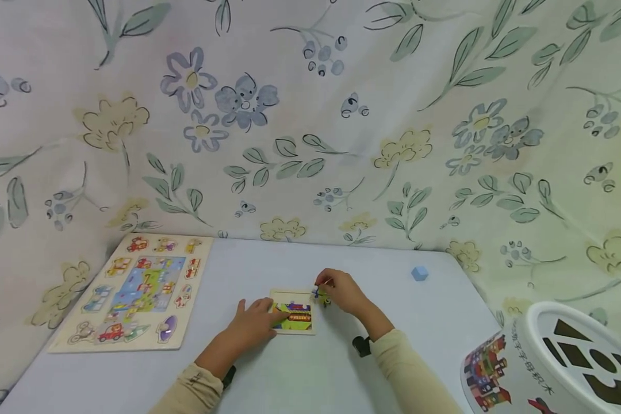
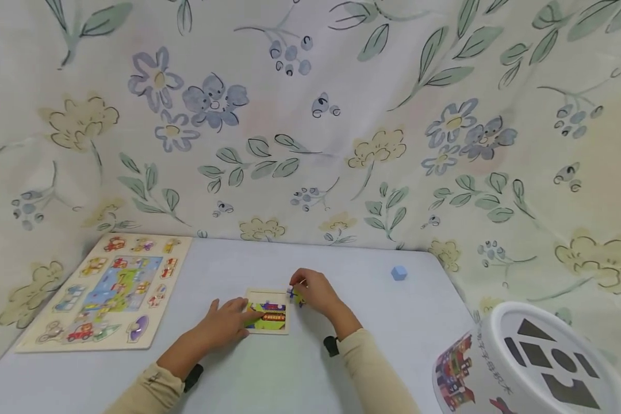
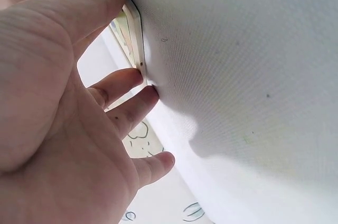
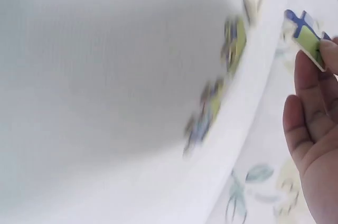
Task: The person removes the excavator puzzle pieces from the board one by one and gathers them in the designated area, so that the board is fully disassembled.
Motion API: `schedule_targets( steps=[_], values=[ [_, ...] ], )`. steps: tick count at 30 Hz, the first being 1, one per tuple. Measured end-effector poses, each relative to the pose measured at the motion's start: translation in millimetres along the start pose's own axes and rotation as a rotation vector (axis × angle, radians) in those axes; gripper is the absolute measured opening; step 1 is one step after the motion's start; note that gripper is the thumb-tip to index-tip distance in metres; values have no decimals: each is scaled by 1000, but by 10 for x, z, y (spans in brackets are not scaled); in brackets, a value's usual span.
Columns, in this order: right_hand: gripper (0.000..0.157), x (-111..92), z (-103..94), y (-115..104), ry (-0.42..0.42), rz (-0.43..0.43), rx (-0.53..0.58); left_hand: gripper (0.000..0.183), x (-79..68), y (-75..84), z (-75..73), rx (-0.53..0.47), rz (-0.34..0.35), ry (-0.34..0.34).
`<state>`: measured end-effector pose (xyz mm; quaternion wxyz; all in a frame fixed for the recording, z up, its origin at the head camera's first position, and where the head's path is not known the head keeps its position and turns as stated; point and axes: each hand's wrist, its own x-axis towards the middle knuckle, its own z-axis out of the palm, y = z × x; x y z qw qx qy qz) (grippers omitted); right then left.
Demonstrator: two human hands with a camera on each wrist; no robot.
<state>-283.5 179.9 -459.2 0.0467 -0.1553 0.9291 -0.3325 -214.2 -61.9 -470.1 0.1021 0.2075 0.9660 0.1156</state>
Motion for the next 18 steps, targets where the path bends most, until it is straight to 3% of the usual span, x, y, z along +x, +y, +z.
schedule_targets(
  steps=[4, 8, 12, 18],
  values=[
    [15, -56, -225, 285, 72, 95, 47, 43, 2, -23, 20, -5, 10, 12],
    [15, -140, -371, 564, 42, 195, 14, 43, -12, -38, 23, -17, 17, 28],
    [13, -202, -401, 718, -14, 238, -27, 42, -15, -56, 29, -31, 21, 39],
    [13, -259, -375, 830, -23, 256, -37, 43, 18, -59, 64, -45, 27, 28]
  ],
)
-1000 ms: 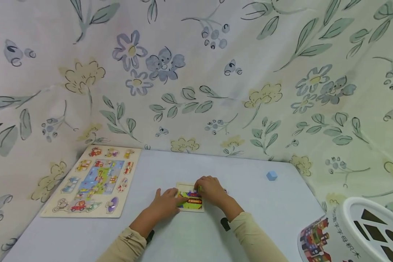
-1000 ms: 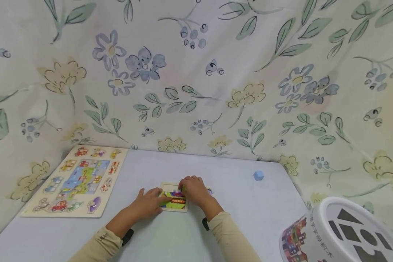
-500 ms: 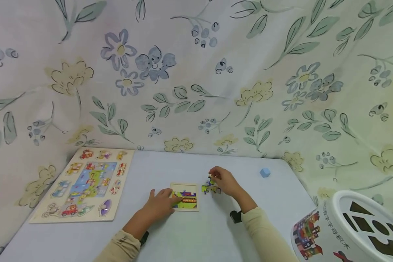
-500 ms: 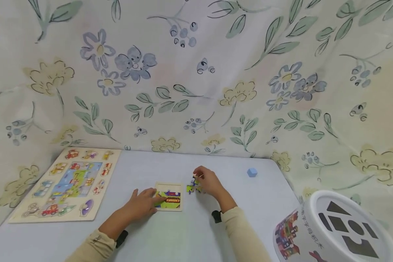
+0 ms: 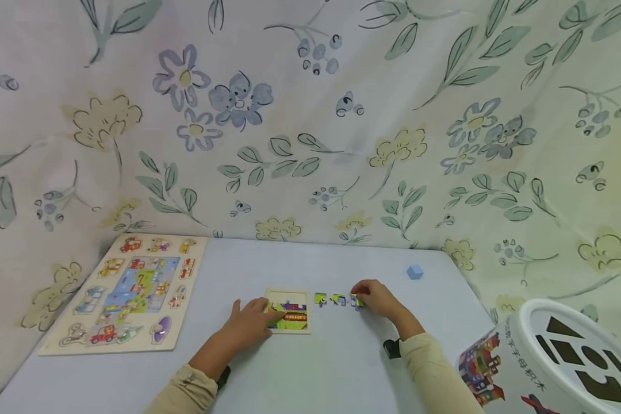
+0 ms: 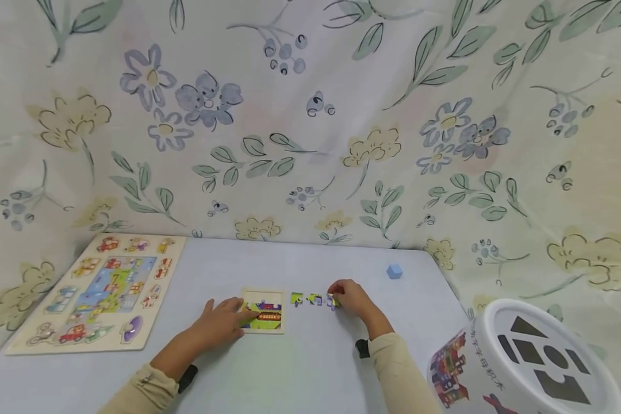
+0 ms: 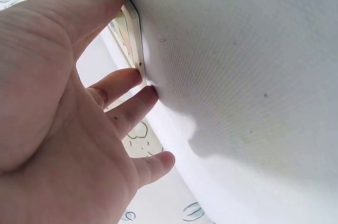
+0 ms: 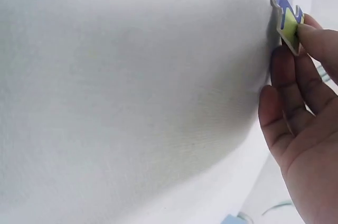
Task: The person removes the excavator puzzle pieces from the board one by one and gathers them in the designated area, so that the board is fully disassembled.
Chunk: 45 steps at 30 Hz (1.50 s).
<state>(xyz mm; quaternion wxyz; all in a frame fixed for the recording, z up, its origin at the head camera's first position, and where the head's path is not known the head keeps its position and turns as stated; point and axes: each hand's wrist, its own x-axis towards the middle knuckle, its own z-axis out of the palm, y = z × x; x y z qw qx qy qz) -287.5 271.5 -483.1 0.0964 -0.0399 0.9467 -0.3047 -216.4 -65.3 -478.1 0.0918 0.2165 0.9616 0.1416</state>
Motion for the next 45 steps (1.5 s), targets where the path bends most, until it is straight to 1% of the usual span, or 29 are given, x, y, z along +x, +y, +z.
schedule_targets(
  steps=[3, 5, 7, 9, 12, 16, 18, 20, 21, 23, 25, 30, 34, 37, 41, 45],
  values=[
    [13, 3, 27, 16, 23, -6, -11, 43, -7, -4, 13, 5, 6, -1],
    [13, -10, 34, -12, 47, -3, -14, 42, 0, 1, 17, 9, 20, 3],
    [13, -32, 46, -95, 66, -7, -19, 43, 17, 7, 24, 24, 42, 12],
    [14, -52, 90, -235, 63, -29, -23, 43, 34, 16, 25, 22, 57, 17],
    [16, -55, 218, -539, 7, -142, -46, 44, 56, 16, 47, 17, 60, 15],
    [21, -14, 468, -932, -108, -321, -158, 39, 58, 6, 92, -6, 56, 16],
    [24, 10, 587, -1064, -144, -373, -234, 34, 42, 5, 109, -21, 70, 28],
    [26, 27, 680, -1145, -156, -422, -317, 27, 22, 7, 123, -33, 89, 43],
    [26, 28, 715, -1170, -159, -433, -347, 24, 9, 11, 124, -45, 97, 49],
    [26, 29, 770, -1187, -153, -447, -391, 20, -7, 16, 123, -52, 111, 56],
    [25, 28, 798, -1189, -142, -455, -407, 19, -15, 22, 107, -51, 117, 60],
    [22, 59, 810, -1208, -85, -483, -383, 19, -9, 21, 44, -22, 106, 76],
    [19, 97, 823, -1238, -36, -493, -381, 19, -1, 3, 19, -7, 90, 64],
    [19, 101, 840, -1265, -53, -460, -344, 20, -9, -15, 27, -6, 79, 53],
    [14, 80, 858, -1309, -102, -400, -245, 21, -40, -30, 32, -18, 66, 46],
    [9, 65, 872, -1345, -115, -366, -181, 24, -75, -44, 15, -31, 50, 31]
  ],
)
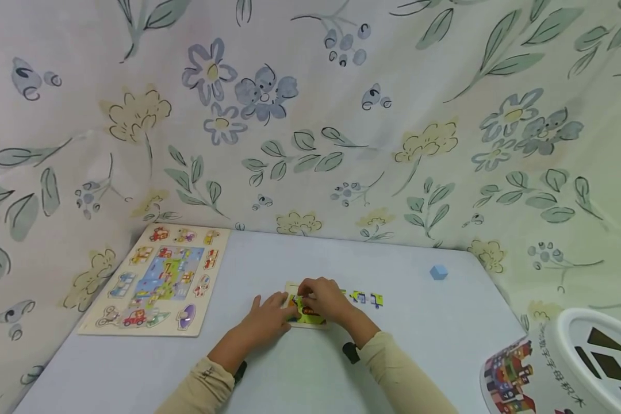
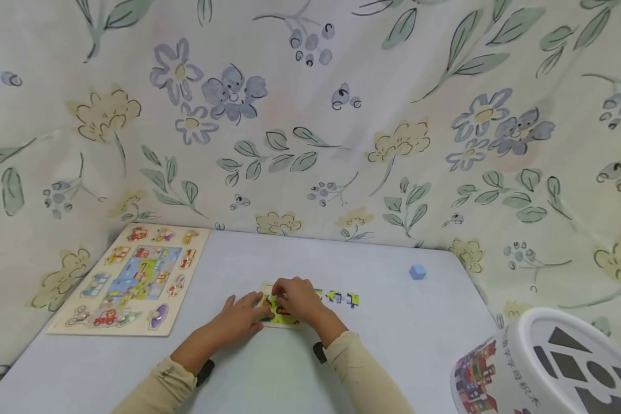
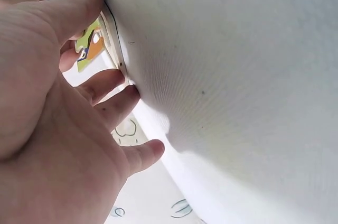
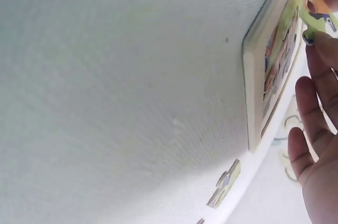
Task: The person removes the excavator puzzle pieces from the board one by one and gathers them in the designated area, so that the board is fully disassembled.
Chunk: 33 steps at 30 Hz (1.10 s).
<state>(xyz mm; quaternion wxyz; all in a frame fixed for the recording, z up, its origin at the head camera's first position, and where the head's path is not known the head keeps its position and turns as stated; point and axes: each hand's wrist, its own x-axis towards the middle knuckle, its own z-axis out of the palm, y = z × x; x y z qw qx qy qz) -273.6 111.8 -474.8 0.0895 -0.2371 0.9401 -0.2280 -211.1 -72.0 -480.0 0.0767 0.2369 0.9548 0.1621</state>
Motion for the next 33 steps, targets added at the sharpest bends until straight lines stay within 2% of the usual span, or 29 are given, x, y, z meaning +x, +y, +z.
schedule_targets(
  steps=[8, 13, 18, 23, 33],
  values=[
    [7, -95, -109, 97, 40, 10, 92, 29, -7, -19, 20, -47, -9, -50],
    [6, -226, -311, 301, 94, 90, 123, 28, -9, -44, 43, -65, -18, -38],
    [4, -422, -435, 525, 48, 139, 113, 28, -15, -60, 20, -74, -22, -27],
    [4, -510, -418, 617, -21, 152, 140, 29, -23, -89, 3, -84, -19, -25],
    [4, -541, -369, 668, -1, 155, 82, 28, -33, -53, -12, -115, -11, -28]
  ],
)
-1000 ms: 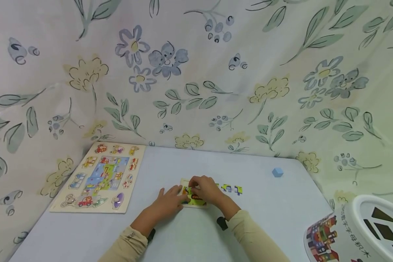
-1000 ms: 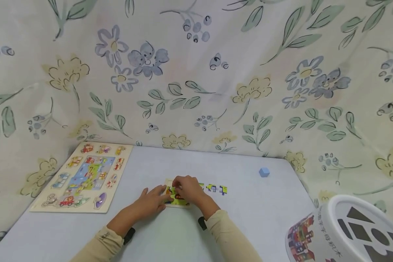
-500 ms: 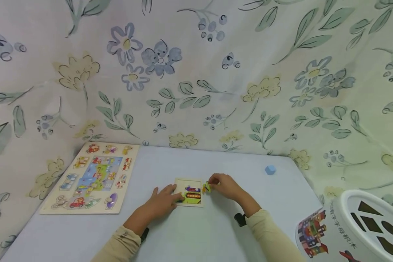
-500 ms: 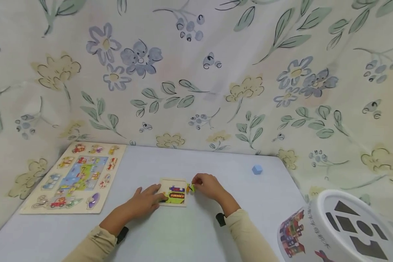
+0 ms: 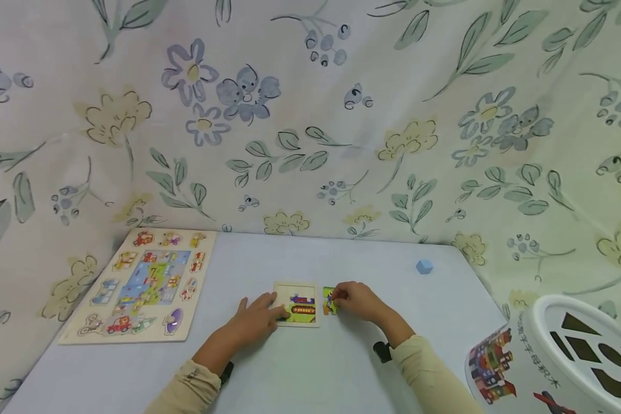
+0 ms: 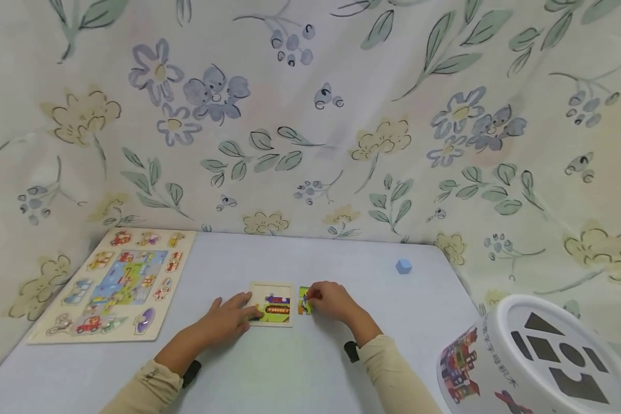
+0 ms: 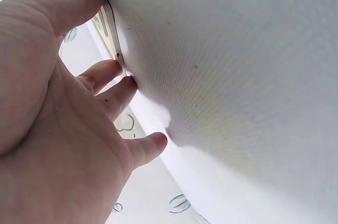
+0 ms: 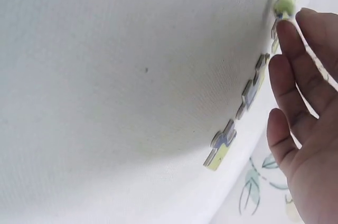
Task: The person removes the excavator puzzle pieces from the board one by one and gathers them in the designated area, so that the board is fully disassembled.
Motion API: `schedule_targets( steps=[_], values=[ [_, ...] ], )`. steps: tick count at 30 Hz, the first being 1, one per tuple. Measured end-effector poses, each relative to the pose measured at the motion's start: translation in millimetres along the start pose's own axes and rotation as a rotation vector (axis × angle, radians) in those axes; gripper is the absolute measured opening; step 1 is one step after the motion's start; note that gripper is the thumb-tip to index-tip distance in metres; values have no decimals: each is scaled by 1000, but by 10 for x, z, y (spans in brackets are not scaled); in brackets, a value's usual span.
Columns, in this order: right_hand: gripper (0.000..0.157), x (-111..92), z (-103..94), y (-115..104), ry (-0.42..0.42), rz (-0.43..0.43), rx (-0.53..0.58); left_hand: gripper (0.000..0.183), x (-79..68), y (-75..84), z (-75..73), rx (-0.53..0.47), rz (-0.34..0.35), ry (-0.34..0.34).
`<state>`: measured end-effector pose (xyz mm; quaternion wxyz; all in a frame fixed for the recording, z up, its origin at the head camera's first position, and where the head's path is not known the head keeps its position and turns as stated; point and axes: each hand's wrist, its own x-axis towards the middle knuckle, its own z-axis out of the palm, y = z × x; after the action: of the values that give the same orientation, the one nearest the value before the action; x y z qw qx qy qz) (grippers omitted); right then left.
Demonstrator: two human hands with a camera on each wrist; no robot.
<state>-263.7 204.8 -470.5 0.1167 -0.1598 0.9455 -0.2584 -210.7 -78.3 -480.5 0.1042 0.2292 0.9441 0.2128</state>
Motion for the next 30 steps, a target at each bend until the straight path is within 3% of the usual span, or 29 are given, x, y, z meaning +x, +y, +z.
schedule_targets(
  steps=[5, 9, 14, 17, 24, 30],
  values=[
    [4, 21, 55, -71, 41, -14, -25, 28, 16, -23, 21, 11, 7, 5],
    [14, 63, 136, -240, 20, -71, -43, 28, 44, -31, 36, 25, 15, 3],
    [32, 179, 333, -416, -10, -168, -233, 28, 47, -29, 52, 30, 11, -10],
    [36, 220, 424, -470, 1, -186, -304, 29, 40, -28, 56, 33, 13, -15],
    [33, 249, 438, -546, 60, -158, -235, 30, 41, -24, 28, 86, 20, -5],
    [35, 294, 460, -552, 86, -139, -226, 29, 31, -31, 7, 74, 8, -14]
  ],
)
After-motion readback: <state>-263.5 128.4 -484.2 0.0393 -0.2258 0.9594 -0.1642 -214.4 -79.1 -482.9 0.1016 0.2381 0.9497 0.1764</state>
